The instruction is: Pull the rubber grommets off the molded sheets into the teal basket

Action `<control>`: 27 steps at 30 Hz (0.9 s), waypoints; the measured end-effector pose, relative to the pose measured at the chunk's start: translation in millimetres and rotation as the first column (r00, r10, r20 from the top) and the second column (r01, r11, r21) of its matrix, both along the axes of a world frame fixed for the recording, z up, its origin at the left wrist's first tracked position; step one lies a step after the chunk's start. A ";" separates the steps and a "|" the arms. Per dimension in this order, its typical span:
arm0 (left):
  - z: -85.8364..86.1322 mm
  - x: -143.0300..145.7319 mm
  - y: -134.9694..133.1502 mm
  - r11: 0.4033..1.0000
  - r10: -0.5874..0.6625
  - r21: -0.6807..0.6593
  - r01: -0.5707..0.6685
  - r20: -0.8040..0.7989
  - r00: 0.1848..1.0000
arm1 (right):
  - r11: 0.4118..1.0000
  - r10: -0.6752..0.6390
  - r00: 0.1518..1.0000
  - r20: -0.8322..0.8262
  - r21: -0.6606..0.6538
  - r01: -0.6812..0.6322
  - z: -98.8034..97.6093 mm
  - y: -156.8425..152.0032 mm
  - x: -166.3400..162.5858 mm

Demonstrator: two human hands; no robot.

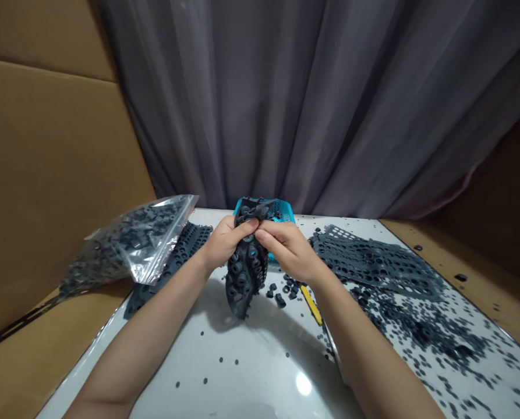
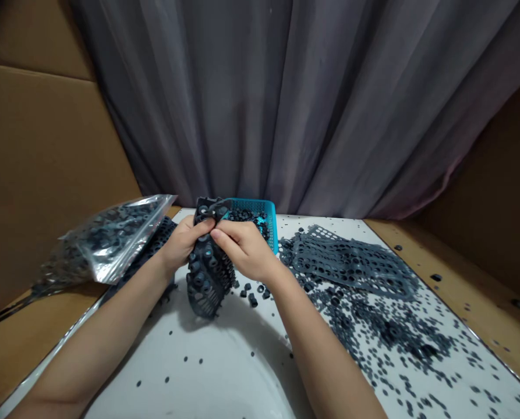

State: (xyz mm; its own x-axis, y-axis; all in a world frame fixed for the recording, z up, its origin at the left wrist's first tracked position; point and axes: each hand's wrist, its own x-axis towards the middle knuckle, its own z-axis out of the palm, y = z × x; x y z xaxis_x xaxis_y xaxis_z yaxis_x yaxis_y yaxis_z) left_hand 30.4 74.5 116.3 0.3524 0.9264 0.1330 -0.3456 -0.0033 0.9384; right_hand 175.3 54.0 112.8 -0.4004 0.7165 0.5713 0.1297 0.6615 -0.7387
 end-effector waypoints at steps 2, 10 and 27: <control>2.5 5.8 -2.9 0.995 0.028 -0.102 -0.013 0.144 0.989 | 0.987 0.007 0.950 -0.313 -0.150 -0.056 -5.0 1.4 -12.3; 10.9 -4.4 7.6 0.969 0.152 -0.230 -0.089 0.270 0.951 | 0.927 0.089 0.665 -0.741 -0.183 -0.328 -3.2 9.7 -31.8; 11.6 -16.0 12.9 0.953 0.299 -0.064 -0.295 0.075 0.951 | 0.913 0.130 0.785 -0.605 -0.236 -0.333 -5.3 9.8 -16.3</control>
